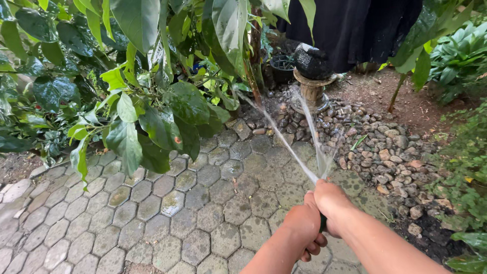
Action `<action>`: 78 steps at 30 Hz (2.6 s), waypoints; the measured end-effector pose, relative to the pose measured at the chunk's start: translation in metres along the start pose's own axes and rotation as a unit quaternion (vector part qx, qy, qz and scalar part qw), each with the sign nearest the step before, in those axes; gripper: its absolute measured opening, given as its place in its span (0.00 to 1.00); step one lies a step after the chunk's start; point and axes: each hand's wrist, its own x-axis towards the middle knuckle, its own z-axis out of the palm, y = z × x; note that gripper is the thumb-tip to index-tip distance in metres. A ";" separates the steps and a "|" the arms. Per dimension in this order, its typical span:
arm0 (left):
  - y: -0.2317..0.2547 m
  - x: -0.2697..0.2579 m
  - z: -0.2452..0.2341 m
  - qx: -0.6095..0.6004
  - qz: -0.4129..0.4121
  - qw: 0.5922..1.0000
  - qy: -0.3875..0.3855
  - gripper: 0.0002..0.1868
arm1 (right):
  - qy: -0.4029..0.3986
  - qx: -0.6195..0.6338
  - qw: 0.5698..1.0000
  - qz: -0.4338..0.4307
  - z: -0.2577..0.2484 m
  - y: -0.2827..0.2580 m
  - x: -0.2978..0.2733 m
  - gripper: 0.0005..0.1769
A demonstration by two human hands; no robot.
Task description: The person waters various potted plants and garden foliage using a hose.
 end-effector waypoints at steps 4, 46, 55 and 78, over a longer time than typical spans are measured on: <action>-0.009 0.002 -0.001 0.014 0.014 1.000 -0.018 0.37 | 0.024 0.012 0.999 0.019 0.001 0.008 0.003 0.25; -0.113 -0.031 0.115 0.493 0.087 0.784 -0.366 0.18 | 0.454 0.107 0.882 0.066 -0.155 0.232 -0.072 0.38; -0.081 -0.086 0.105 0.666 0.355 0.651 -0.084 0.19 | 0.352 0.273 0.895 0.005 -0.142 0.204 -0.093 0.31; -0.105 -0.087 0.114 0.485 0.384 0.785 0.002 0.37 | 0.326 0.212 0.920 -0.043 -0.140 0.202 -0.071 0.31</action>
